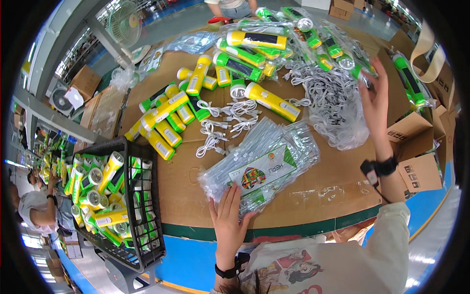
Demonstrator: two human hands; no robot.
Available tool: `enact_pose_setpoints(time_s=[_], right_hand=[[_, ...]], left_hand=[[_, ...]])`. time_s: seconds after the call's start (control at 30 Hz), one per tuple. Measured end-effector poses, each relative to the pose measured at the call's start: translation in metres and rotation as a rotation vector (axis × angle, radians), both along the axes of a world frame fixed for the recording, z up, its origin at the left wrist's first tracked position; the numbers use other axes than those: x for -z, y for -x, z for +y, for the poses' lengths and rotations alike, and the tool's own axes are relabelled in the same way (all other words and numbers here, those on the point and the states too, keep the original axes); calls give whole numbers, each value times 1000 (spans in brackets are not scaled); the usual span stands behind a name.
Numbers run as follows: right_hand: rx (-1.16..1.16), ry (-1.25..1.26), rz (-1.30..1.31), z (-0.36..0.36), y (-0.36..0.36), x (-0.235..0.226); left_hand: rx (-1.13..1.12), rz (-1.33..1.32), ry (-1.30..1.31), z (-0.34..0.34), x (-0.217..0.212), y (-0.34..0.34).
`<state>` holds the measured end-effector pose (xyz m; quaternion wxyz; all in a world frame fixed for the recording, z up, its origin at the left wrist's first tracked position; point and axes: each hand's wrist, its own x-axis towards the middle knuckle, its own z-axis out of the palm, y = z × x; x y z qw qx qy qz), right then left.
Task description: Packaging flashlights and cables into plastic bags at an assembly line.
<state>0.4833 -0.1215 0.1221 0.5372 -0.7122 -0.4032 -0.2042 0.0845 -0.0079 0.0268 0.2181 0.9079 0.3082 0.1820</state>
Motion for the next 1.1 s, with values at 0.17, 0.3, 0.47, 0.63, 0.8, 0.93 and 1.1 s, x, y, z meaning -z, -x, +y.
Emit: enact_pose_setpoints(time_s=[0.17, 0.3, 0.47, 0.63, 0.8, 0.93, 1.1], right_hand=[[-558, 716, -500, -1, 142, 51], [-622, 759, -485, 9, 151, 80], [-684, 810, -533, 16, 145, 78], [-688, 800, -806, 21, 151, 78], [-718, 756, -829, 30, 130, 87], [-673, 769, -894, 38, 124, 84], [-697, 818, -927, 44, 127, 77]], left_hand=[[-14, -59, -9, -1, 1, -1], [16, -91, 45, 2, -2, 0], [-10, -116, 44, 1, 0, -2], [-12, -164, 110, -10, -1, -4], [122, -150, 143, -11, 2, -4], [186, -106, 82, -13, 9, -1], [140, -108, 48, -19, 14, 4]])
